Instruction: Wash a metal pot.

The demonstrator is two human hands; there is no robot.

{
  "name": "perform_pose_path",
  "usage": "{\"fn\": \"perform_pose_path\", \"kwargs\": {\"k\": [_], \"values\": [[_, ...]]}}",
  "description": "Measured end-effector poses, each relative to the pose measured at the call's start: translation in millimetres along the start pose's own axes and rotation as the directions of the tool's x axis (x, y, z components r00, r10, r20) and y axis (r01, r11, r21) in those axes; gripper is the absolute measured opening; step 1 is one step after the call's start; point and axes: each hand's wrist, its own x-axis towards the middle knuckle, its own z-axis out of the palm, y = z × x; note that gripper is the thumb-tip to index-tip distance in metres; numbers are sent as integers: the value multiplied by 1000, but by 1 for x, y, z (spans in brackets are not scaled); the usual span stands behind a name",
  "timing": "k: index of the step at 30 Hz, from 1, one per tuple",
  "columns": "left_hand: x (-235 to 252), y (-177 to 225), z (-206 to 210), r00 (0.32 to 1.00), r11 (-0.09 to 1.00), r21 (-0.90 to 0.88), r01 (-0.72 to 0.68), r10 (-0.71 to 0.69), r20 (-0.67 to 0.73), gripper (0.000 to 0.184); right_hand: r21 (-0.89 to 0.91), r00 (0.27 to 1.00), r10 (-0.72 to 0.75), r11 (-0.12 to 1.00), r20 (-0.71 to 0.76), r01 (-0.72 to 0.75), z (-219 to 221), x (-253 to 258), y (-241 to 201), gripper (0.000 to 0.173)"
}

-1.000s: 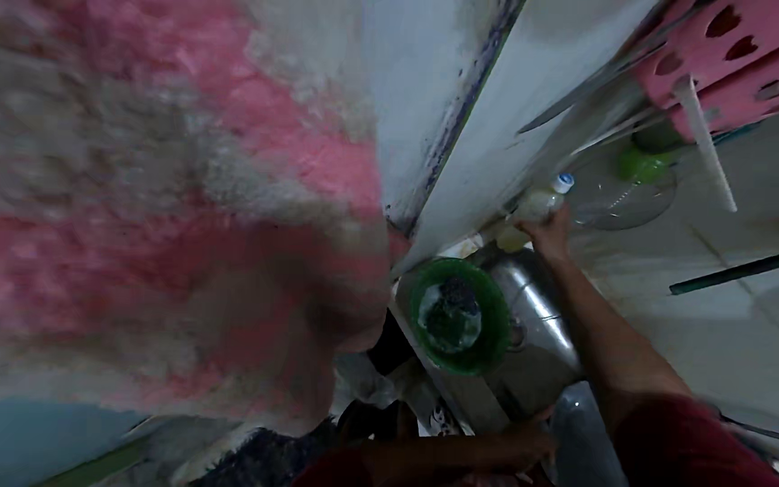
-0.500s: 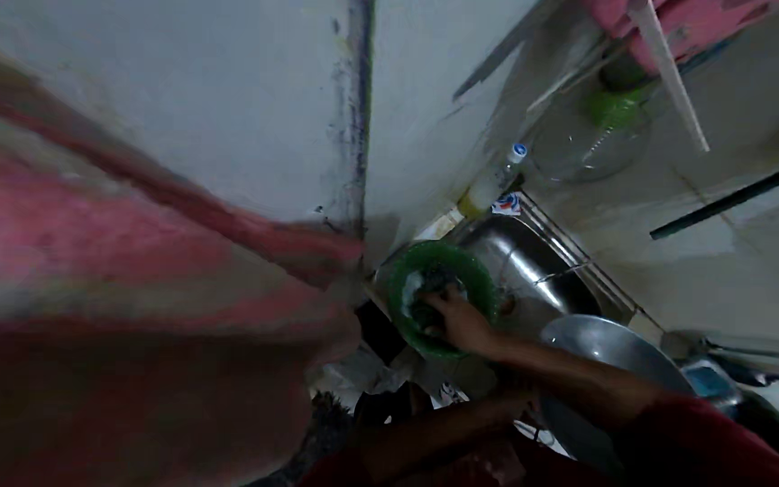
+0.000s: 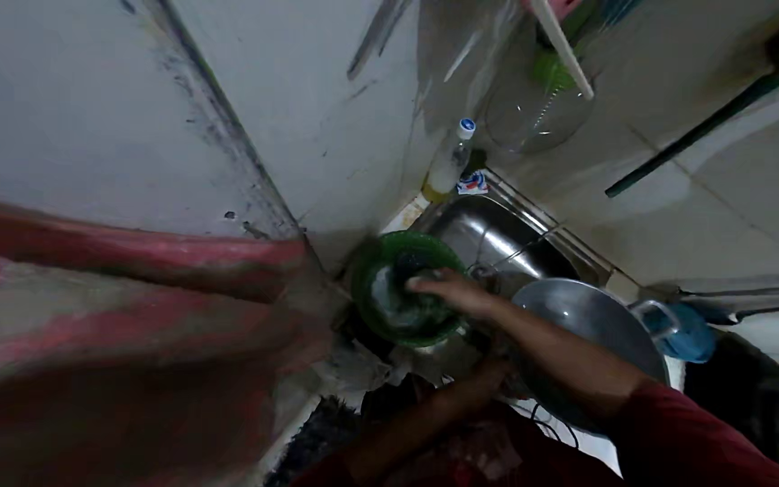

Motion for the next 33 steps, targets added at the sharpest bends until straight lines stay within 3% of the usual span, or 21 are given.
{"fn": "perform_pose_path", "kwargs": {"k": [1, 3, 5, 8, 10, 11, 12, 15, 16, 18, 20, 22, 23, 24, 26, 28, 29, 31, 33], "values": [[0, 1, 1, 1000, 999, -33, 0, 0, 18, 53, 130, 1000, -1, 991, -21, 4, -21, -20, 6, 46], [1, 4, 3, 1000, 997, -78, 7, -5, 29, 72, 293, 994, 41, 956, -104, -9, -61, -57, 28, 50], [3, 5, 5, 999, 996, -86, 10, -7, 43, 84, 361, 928, 189, 930, -322, -65, -87, -88, 56, 43], [1, 12, 13, 999, 996, -82, 40, -40, 6, 78, 264, 681, 320, 946, -658, -189, -113, -97, 117, 45], [2, 12, 20, 1000, 998, -70, 2, -1, 19, 84, 35, 540, 263, 918, -800, -395, -120, -87, 160, 49], [3, 12, 23, 999, 998, -59, -28, 30, 32, 91, -72, 553, 197, 902, -809, -426, -112, -81, 176, 55], [4, 12, 27, 998, 998, -40, -51, 53, 41, 95, -144, 612, 133, 913, -779, -382, -95, -77, 182, 61], [10, 15, 35, 997, 998, -10, -68, 68, -39, 97, -68, 882, -109, 994, -458, 88, -36, -99, 185, 58], [10, 17, 33, 995, 998, -16, -66, 64, -78, 96, -45, 937, -163, 987, -309, 157, -39, -117, 190, 53], [8, 14, 31, 990, 997, -12, -73, 71, -124, 96, -204, 976, -77, 978, -201, 35, -78, -145, 215, 38], [6, 9, 35, 992, 996, 31, -78, 80, -92, 94, -408, 905, 71, 876, -420, -258, -120, -142, 234, 36], [4, 8, 44, 996, 997, 42, -70, 72, -46, 93, -343, 742, 112, 834, -661, -432, -130, -111, 222, 44], [3, 9, 50, 997, 997, 48, -69, 70, -33, 93, -302, 713, 118, 849, -691, -434, -119, -97, 210, 45], [4, 13, 54, 997, 996, 58, -66, 68, -29, 94, -280, 744, 108, 883, -659, -377, -103, -90, 198, 47], [6, 20, 56, 996, 994, 87, -60, 66, -67, 92, -328, 891, 102, 906, -443, -267, -74, -100, 180, 49], [7, 22, 55, 991, 994, 90, -62, 72, -111, 93, -549, 966, 81, 810, -245, -208, -79, -127, 190, 47], [6, 20, 55, 993, 994, 90, -67, 75, -91, 96, -652, 966, 76, 725, -247, -224, -96, -136, 204, 47], [4, 18, 58, 996, 991, 105, -87, 89, -21, 100, -683, 888, 18, 632, -459, -365, -139, -134, 232, 46], [4, 17, 66, 997, 992, 95, -79, 78, 9, 99, -528, 707, -86, 729, -702, -436, -149, -108, 240, 45]]}}
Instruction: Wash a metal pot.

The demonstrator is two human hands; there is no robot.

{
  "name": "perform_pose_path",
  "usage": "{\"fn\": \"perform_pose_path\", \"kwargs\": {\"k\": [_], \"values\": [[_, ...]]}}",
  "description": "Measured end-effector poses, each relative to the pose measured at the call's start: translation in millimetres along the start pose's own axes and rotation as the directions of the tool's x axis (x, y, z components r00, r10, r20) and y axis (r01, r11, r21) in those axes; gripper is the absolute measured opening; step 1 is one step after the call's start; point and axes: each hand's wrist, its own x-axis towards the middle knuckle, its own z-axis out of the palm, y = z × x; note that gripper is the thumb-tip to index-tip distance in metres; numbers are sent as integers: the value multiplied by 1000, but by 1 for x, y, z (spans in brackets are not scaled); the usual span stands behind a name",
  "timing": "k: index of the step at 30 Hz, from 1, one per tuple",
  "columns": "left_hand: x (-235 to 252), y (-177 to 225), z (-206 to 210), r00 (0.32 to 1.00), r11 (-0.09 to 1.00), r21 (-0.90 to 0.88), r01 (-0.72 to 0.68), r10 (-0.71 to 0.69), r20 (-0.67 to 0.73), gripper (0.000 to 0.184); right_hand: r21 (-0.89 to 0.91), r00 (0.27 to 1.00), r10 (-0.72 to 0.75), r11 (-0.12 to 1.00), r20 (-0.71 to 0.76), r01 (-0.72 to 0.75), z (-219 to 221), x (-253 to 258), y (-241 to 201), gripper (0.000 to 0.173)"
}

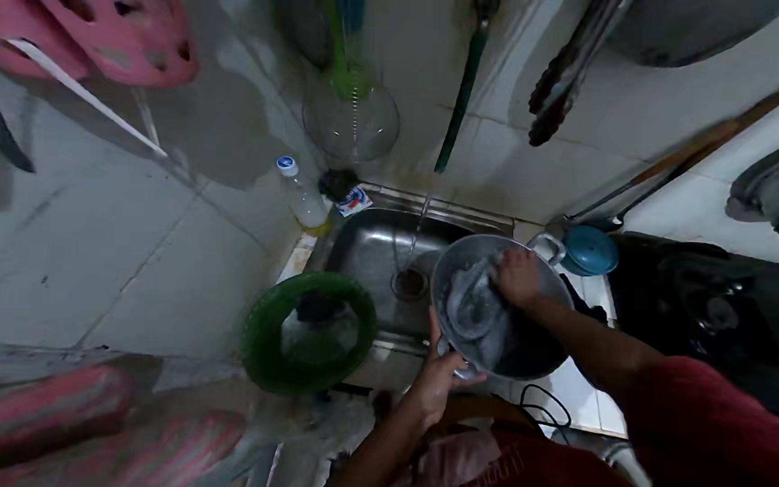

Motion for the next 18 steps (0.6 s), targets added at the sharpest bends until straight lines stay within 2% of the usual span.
{"fn": "perform_pose_path", "kwargs": {"k": [1, 2, 4, 6, 7, 8, 10, 11, 13, 14, 15, 16, 18], "values": [[2, 2, 3, 1000, 1000, -1, 2, -2, -9, 97, 124, 995, 71, 990, -71, -62, 7, 2, -19, 45], [5, 3, 4, 1000, 1000, 5, 4, -4, -16, 96, 257, 994, 94, 963, -61, -75, 13, -3, -40, 47], [12, 4, 0, 998, 1000, 27, 15, -14, -59, 96, 465, 981, -94, 885, 170, 4, 13, -31, -67, 57], [17, 7, -3, 993, 1000, 11, 16, -15, -118, 94, 548, 883, -333, 829, 331, 107, -5, -52, -62, 63], [18, 9, -4, 990, 1000, -8, 14, -15, -141, 92, 555, 857, -360, 825, 368, 108, -17, -55, -52, 70], [18, 11, -5, 987, 1000, -28, 14, -19, -161, 89, 552, 861, -315, 832, 399, 49, -29, -53, -41, 76], [18, 16, -5, 980, 999, -54, -3, -8, -201, 81, 544, 929, -100, 830, 358, -120, -40, -32, -17, 77], [17, 18, -5, 980, 998, -58, -11, -1, -201, 83, 535, 963, 36, 826, 266, -178, -37, -18, -6, 72], [16, 17, -3, 985, 998, -47, -32, 23, -169, 88, 479, 970, 243, 848, 26, -226, -19, 6, -1, 71], [16, 15, -1, 990, 999, -32, -41, 36, -139, 94, 456, 962, 270, 861, -34, -226, -9, 13, -11, 76], [16, 13, 2, 993, 999, -15, -45, 43, -112, 97, 465, 968, 248, 862, -44, -200, 2, 14, -27, 76], [17, 11, 4, 995, 999, 5, -44, 44, -91, 99, 534, 983, 183, 834, -33, -137, 11, 8, -47, 68], [21, 11, 3, 995, 999, 30, -43, 45, -91, 98, 715, 996, -77, 699, 47, 20, 18, -20, -72, 54]]}}
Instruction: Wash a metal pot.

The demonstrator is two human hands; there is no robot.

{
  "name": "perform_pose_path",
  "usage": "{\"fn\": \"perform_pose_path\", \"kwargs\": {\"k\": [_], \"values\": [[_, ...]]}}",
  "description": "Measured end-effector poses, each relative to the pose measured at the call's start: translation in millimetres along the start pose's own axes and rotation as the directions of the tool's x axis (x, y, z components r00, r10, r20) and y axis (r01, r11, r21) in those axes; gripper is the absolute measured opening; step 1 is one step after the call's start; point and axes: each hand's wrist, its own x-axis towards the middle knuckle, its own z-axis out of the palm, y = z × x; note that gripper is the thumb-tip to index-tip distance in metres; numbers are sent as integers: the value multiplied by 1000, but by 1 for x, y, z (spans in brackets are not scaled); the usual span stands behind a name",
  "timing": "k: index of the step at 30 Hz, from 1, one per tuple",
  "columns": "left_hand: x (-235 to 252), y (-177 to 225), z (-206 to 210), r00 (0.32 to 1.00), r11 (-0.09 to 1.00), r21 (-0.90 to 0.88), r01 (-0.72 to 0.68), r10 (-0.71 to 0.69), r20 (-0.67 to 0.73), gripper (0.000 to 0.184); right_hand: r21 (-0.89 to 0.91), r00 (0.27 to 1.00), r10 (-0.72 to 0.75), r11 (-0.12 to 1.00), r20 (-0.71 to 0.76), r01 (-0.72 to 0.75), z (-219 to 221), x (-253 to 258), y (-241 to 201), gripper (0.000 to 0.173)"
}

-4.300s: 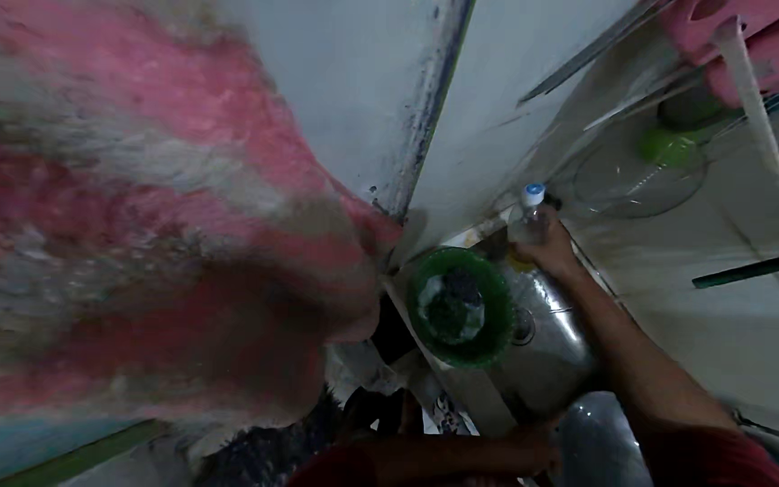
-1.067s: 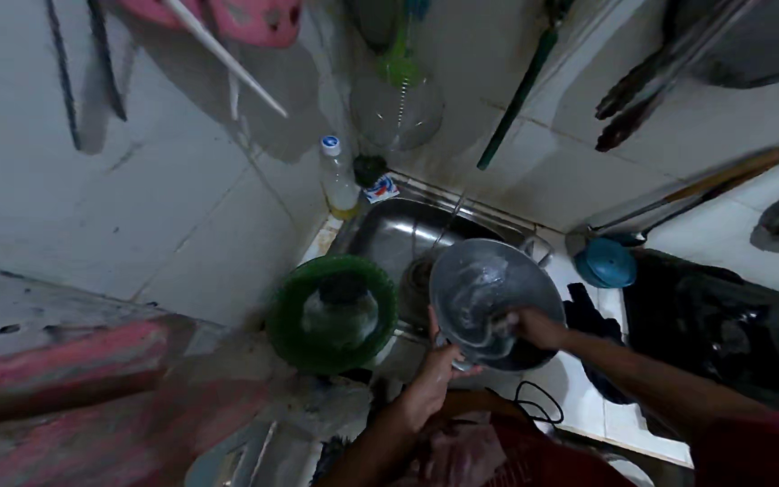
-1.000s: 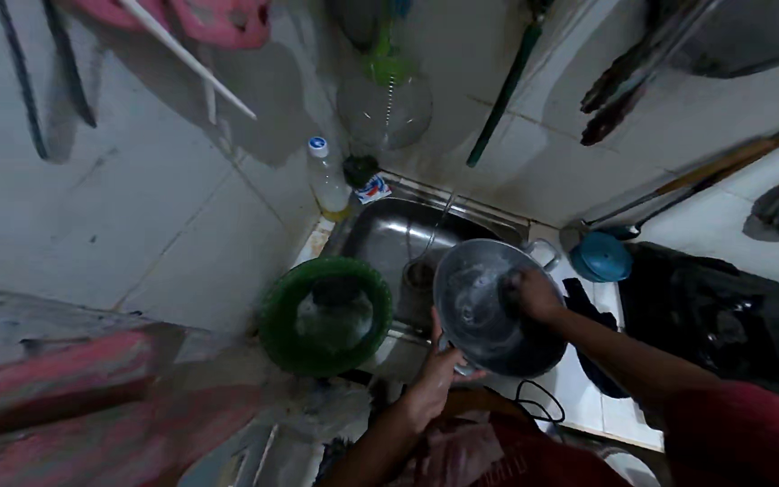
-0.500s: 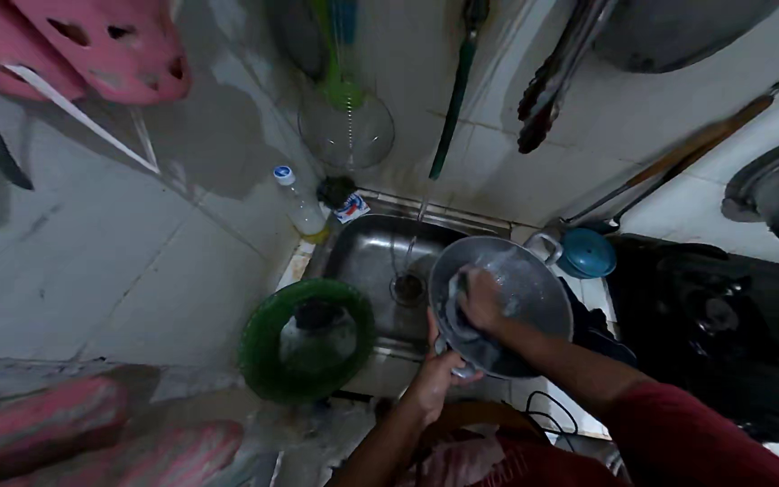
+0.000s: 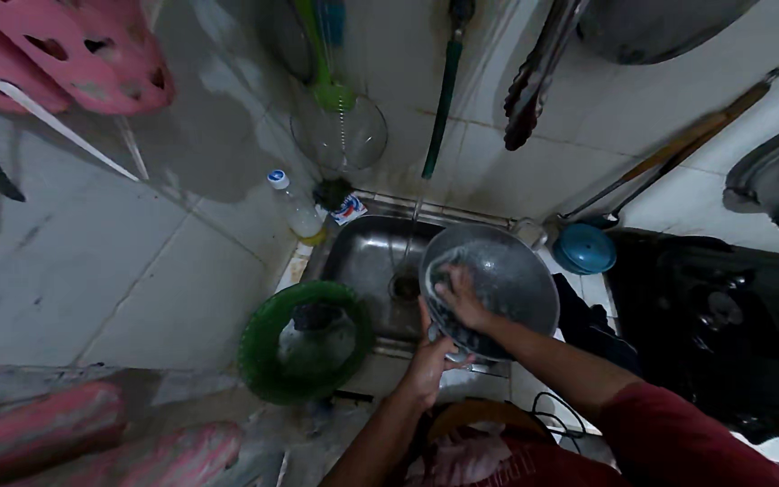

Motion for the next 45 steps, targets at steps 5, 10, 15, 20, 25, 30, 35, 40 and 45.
{"fn": "perform_pose_path", "kwargs": {"k": [5, 10, 15, 20, 25, 30, 35, 40, 45], "values": [[-4, 1, -10, 994, 999, -45, 2, -7, -105, 99, -425, 947, 115, 905, 301, 25, -80, -26, 27, 48], [-14, 1, 1, 998, 1000, 16, 21, -22, 58, 99, -467, 968, 96, 862, -230, -197, -36, 20, 0, 57], [-8, 6, -6, 999, 999, 38, -17, 18, -32, 101, -500, 929, 165, 866, 332, 25, -41, -32, -12, 55], [-14, 0, 1, 1000, 1000, -2, 17, -17, -8, 97, -592, 989, -12, 802, -149, -80, -59, 19, 37, 53], [-4, 2, -10, 999, 1000, 26, -2, 3, -47, 94, -124, 916, -112, 977, 385, 171, -12, -37, 5, 57], [-8, -3, -10, 998, 999, -20, -25, 24, -65, 97, -622, 947, 115, 777, 301, 103, -65, -38, 44, 60], [-7, -5, -6, 995, 996, -33, 79, -81, -59, 90, 54, 930, -186, 982, 316, 178, 4, -35, -25, 55], [-19, -3, -1, 999, 999, 8, 36, -36, 10, 95, -421, 883, -159, 906, -442, -48, -7, 49, 28, 61], [-11, -5, -2, 997, 1000, 22, 20, -19, -74, 95, 64, 970, 4, 998, 242, -20, 7, -38, -7, 58]]}}
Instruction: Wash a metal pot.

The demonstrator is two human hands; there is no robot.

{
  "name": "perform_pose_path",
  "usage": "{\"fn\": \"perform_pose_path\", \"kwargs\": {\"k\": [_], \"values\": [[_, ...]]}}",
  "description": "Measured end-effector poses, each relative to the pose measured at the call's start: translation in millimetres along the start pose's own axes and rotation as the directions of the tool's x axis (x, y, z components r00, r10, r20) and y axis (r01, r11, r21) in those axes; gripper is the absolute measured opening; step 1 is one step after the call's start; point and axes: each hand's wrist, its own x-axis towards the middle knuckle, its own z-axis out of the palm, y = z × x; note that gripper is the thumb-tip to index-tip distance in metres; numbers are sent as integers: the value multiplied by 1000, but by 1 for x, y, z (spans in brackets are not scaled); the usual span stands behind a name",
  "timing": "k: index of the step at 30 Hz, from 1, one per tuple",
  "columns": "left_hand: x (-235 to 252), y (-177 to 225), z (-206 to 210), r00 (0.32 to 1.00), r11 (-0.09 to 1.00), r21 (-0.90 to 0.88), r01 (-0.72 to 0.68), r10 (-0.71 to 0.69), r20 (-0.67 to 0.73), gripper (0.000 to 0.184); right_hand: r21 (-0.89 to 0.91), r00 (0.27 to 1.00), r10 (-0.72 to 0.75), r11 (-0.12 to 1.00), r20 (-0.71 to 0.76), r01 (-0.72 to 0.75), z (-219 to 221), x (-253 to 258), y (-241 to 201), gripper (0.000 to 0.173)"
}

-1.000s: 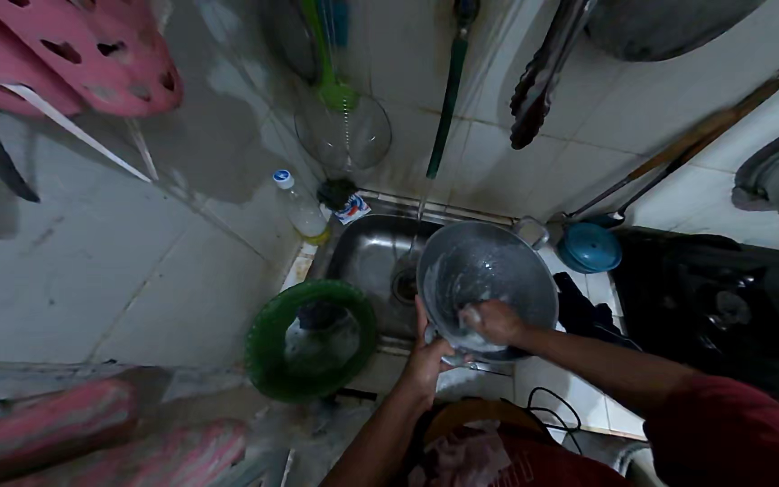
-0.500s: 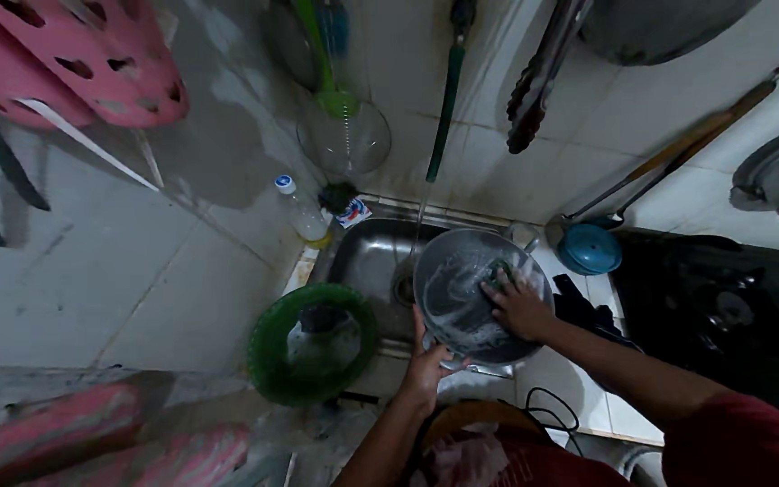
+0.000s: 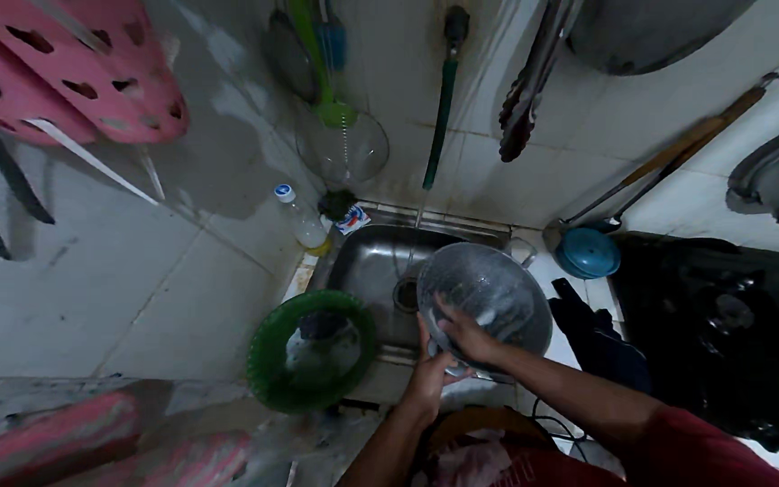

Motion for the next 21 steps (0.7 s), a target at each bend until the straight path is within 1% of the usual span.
{"fn": "perform_pose_path", "kwargs": {"k": [1, 2, 3, 4, 5, 6, 7, 8, 9, 10, 11, 12, 13, 14, 15, 16, 17, 18, 19, 20, 21], "values": [[1, 1, -3, 998, 1000, -16, 2, -3, -55, 91, 48, 989, -24, 999, 143, 17, -10, -16, -1, 54], [2, 1, -8, 996, 999, -33, 0, -3, -91, 88, 19, 976, -31, 999, 214, 27, -28, -25, 5, 49], [1, 2, -11, 995, 999, -45, -5, 0, -97, 88, -93, 978, -12, 995, 208, 32, -51, -28, 16, 45], [-1, 2, -12, 997, 999, -46, -10, 6, -75, 90, -277, 992, 31, 961, 120, 3, -73, -25, 27, 45], [-3, 2, -11, 999, 999, -36, -11, 10, -37, 93, -474, 996, 82, 877, -19, -81, -90, -15, 35, 51], [-5, 1, -8, 1000, 1000, -21, -4, 4, 4, 95, -592, 980, 78, 787, -184, -174, -96, 0, 40, 57], [-6, 0, -4, 999, 1000, -16, 4, -3, 34, 96, -629, 943, 40, 735, -331, -252, -92, 18, 41, 60], [-7, 0, 0, 998, 1000, -12, 2, -1, 67, 97, -606, 905, 22, 736, -425, -302, -78, 35, 35, 63], [-6, 0, 4, 996, 1000, 5, -13, 12, 93, 98, -545, 890, 43, 776, -455, -316, -58, 44, 21, 65], [-5, 0, 6, 994, 999, 38, -29, 25, 111, 100, -466, 906, 86, 835, -414, -293, -37, 45, 5, 65], [-3, 1, 6, 994, 998, 50, -37, 32, 106, 98, -374, 943, 128, 895, -306, -243, -20, 36, -7, 63], [-1, 1, 4, 996, 998, 44, -38, 34, 79, 96, -318, 976, 143, 929, -163, -189, -10, 20, -13, 61], [1, 1, 1, 998, 998, 39, -42, 41, 50, 95, -333, 991, 134, 934, -19, -132, -12, 3, -14, 60], [1, 1, -3, 998, 998, 39, -53, 52, 25, 95, -422, 983, 158, 901, 98, -103, -23, -9, -9, 58], [0, 0, -7, 998, 998, 39, -56, 55, 25, 97, -547, 970, 192, 833, 149, -81, -41, -15, 0, 56], [-1, -2, -10, 997, 997, 37, -63, 62, 36, 100, -660, 972, 203, 747, 121, -74, -63, -13, 12, 55], [-3, -3, -11, 997, 997, 35, -62, 60, 49, 100, -735, 983, 183, 670, 25, -106, -84, -2, 26, 56], [-4, -3, -9, 997, 998, 28, -48, 47, 56, 99, -761, 987, 112, 629, -116, -160, -96, 15, 40, 58], [-5, -2, -6, 998, 1000, 10, -30, 29, 64, 98, -743, 967, 17, 636, -255, -207, -97, 34, 49, 61], [-6, 0, -3, 998, 1000, -12, -15, 16, 68, 97, -681, 923, -64, 694, -380, -233, -84, 51, 49, 64], [-6, 2, 2, 997, 1000, -20, -6, 8, 76, 97, -574, 880, -100, 791, -464, -213, -61, 62, 39, 65]]}}
